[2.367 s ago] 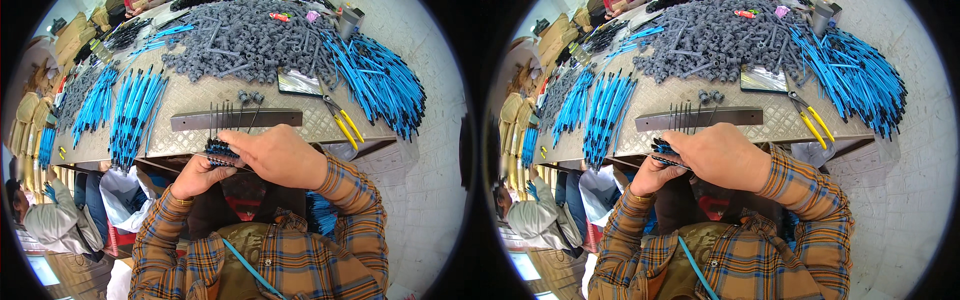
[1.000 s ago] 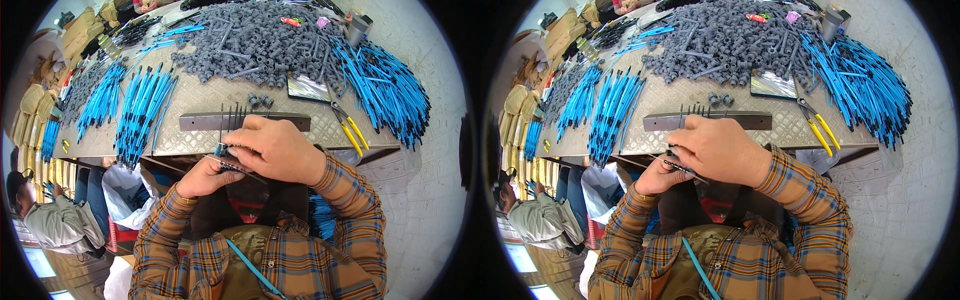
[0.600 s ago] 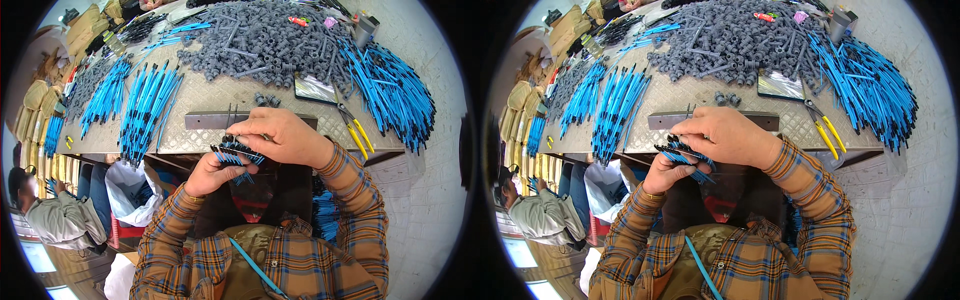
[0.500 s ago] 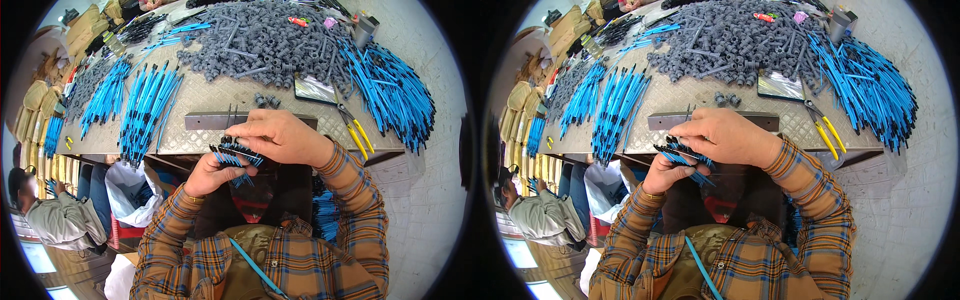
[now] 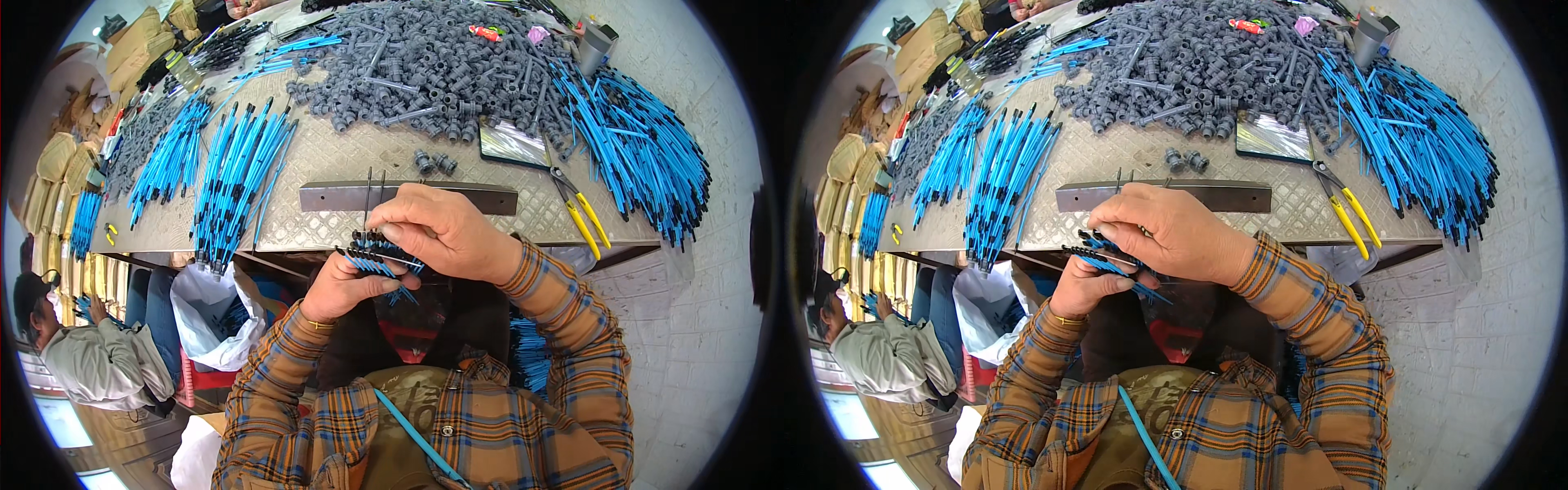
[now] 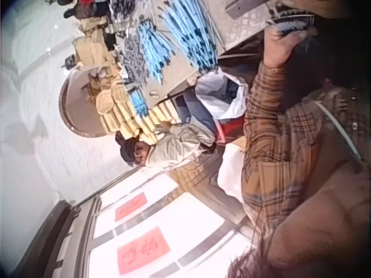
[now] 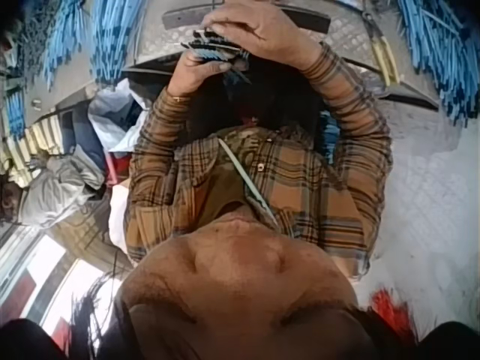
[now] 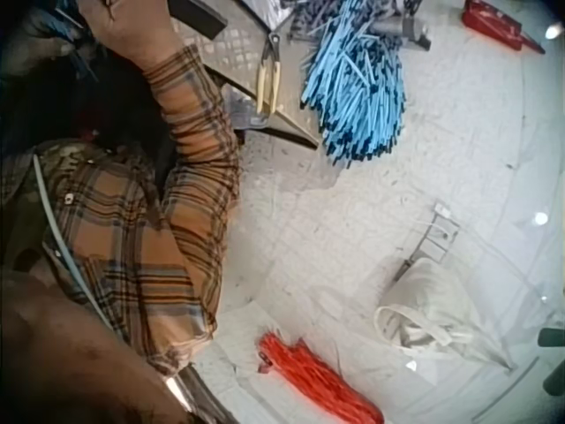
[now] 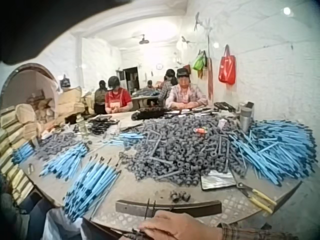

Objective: Assembling blue plastic components by inserting grey connectors and using pliers to secure or trim them.

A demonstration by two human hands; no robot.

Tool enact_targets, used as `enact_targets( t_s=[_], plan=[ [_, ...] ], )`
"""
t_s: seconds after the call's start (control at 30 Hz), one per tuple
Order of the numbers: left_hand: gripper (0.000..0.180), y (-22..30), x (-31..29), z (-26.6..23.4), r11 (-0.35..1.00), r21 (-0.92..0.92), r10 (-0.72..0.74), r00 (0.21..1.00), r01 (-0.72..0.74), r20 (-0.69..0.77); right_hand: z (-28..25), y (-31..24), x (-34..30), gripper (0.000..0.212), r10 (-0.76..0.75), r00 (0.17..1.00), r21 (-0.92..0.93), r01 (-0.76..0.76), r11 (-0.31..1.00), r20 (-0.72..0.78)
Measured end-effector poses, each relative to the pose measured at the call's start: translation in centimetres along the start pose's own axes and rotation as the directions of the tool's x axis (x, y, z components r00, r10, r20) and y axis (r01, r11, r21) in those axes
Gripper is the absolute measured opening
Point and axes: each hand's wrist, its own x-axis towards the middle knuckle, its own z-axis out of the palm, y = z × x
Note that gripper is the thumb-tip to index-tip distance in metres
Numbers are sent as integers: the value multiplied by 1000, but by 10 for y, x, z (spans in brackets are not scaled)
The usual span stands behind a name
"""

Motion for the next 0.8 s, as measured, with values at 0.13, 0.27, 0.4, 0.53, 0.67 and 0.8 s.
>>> enact_targets(
  t_s=[0.13, 0.27, 0.4, 0.53, 0.67, 0.8],
  plan=[
    [26, 1, 2, 1, 999, 26, -19, 1000, 19, -8, -1, -5, 2, 17, 3, 1000, -8, -3, 1000, 14],
    [26, 8, 3, 8, 999, 43, -8, 998, 10, -60, -8, -15, 6, 20, 35, 996, -210, -17, 977, 81],
    [24, 7, 2, 9, 996, 81, 30, 999, -27, -39, -5, -16, 6, 21, 20, 998, -222, -8, 975, 54],
    [19, 0, 1, 7, 995, 59, 80, 996, -78, -29, 1, -10, -1, 19, 59, 998, -120, -61, 991, -20],
    [16, -3, 1, 5, 996, 67, 66, 998, -64, -19, 1, 2, -4, 22, 26, 1000, 21, -26, 999, -10],
    [16, -2, 0, 1, 998, -21, 58, 998, -58, -26, -4, 5, -1, 25, 18, 998, 108, -25, 994, 64]
  ],
)
